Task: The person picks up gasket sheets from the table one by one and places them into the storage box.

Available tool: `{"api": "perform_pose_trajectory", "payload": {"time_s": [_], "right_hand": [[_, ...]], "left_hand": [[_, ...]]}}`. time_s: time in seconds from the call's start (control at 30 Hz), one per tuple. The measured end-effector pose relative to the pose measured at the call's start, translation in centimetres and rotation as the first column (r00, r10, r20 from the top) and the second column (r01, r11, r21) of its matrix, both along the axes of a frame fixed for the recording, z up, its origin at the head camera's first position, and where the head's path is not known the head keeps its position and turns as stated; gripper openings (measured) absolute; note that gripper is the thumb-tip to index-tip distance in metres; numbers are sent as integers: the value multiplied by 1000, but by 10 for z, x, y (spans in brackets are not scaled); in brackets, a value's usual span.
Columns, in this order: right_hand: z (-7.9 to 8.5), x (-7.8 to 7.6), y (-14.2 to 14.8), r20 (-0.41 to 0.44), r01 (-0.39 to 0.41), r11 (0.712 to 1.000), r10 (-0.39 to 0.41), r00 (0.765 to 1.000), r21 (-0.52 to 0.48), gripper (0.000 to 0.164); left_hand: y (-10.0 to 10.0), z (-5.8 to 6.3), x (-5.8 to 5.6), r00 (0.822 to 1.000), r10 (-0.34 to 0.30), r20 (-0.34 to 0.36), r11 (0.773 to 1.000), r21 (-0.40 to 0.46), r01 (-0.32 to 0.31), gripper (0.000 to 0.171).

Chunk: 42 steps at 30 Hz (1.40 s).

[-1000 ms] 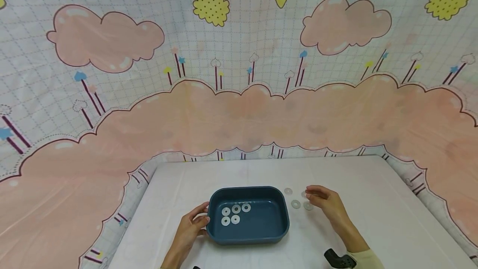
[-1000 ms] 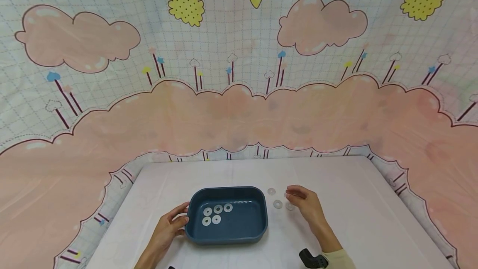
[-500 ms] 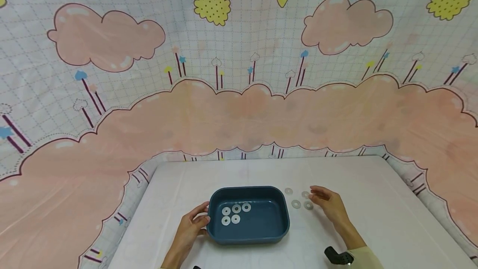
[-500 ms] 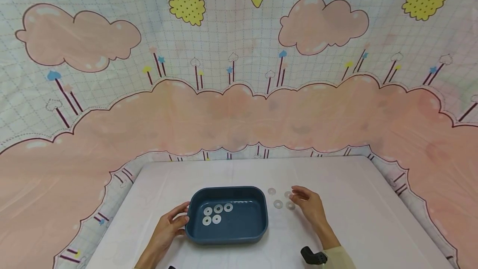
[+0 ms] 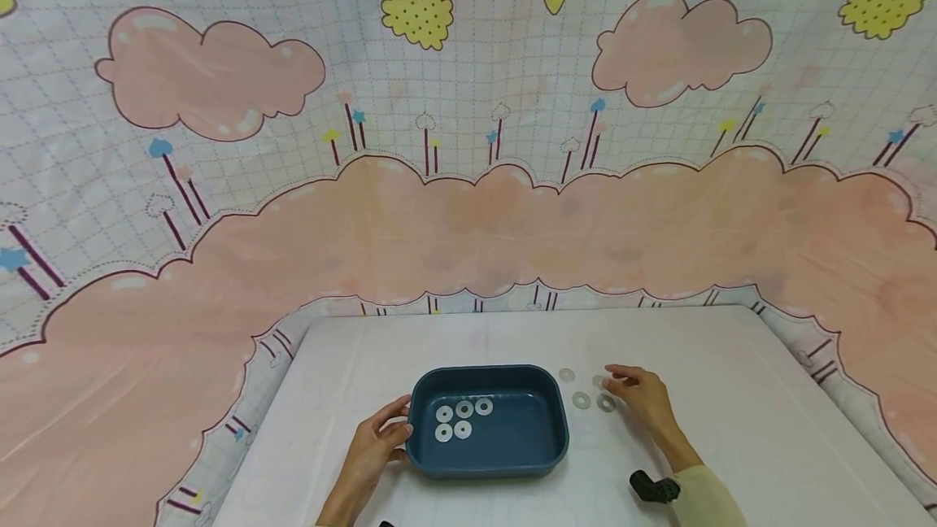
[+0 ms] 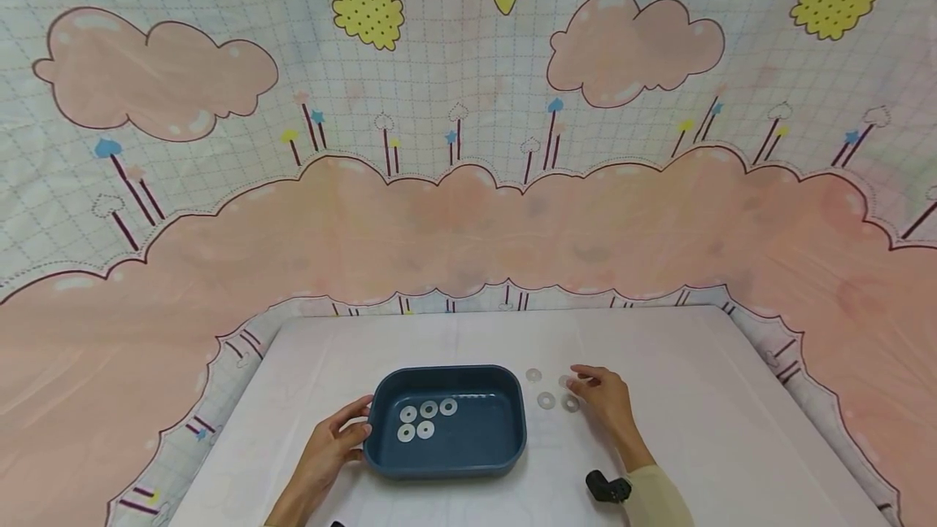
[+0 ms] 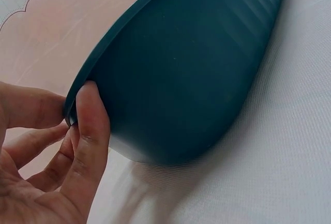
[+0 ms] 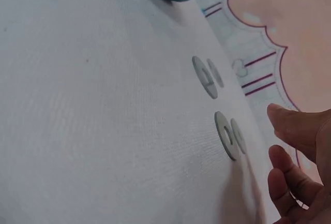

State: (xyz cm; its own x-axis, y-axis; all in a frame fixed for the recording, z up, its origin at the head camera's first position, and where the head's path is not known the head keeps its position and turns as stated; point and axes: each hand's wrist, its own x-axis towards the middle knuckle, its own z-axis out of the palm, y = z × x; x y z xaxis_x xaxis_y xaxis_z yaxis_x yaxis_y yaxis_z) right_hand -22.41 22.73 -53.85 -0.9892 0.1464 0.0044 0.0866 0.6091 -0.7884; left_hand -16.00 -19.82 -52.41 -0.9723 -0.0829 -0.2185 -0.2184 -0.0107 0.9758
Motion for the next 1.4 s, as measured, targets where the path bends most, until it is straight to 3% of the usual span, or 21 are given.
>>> {"api": "perform_pose_trajectory", "payload": {"time_s": [0.43,0.83,1.07,1.4], "right_hand": [[-7,-8,0,36,-8,999,6,999,49,35],[-15,-11,-4,-6,-14,986,15,1000,167,34],[-14,-12,-4,-25,-20,982,25,999,189,38],[-16,-11,-7,-75,15,979,0,997,201,28]], "left_hand": [[0,0,0,1000,-11,-4,1000,3,11,52],[-1,1,1,1000,-5,-9,1000,10,6,52],[-1,1,1,1000,-12,-9,1000,10,12,52],[-1,0,-1,1000,-7,-2,1000,7,7,51]]}}
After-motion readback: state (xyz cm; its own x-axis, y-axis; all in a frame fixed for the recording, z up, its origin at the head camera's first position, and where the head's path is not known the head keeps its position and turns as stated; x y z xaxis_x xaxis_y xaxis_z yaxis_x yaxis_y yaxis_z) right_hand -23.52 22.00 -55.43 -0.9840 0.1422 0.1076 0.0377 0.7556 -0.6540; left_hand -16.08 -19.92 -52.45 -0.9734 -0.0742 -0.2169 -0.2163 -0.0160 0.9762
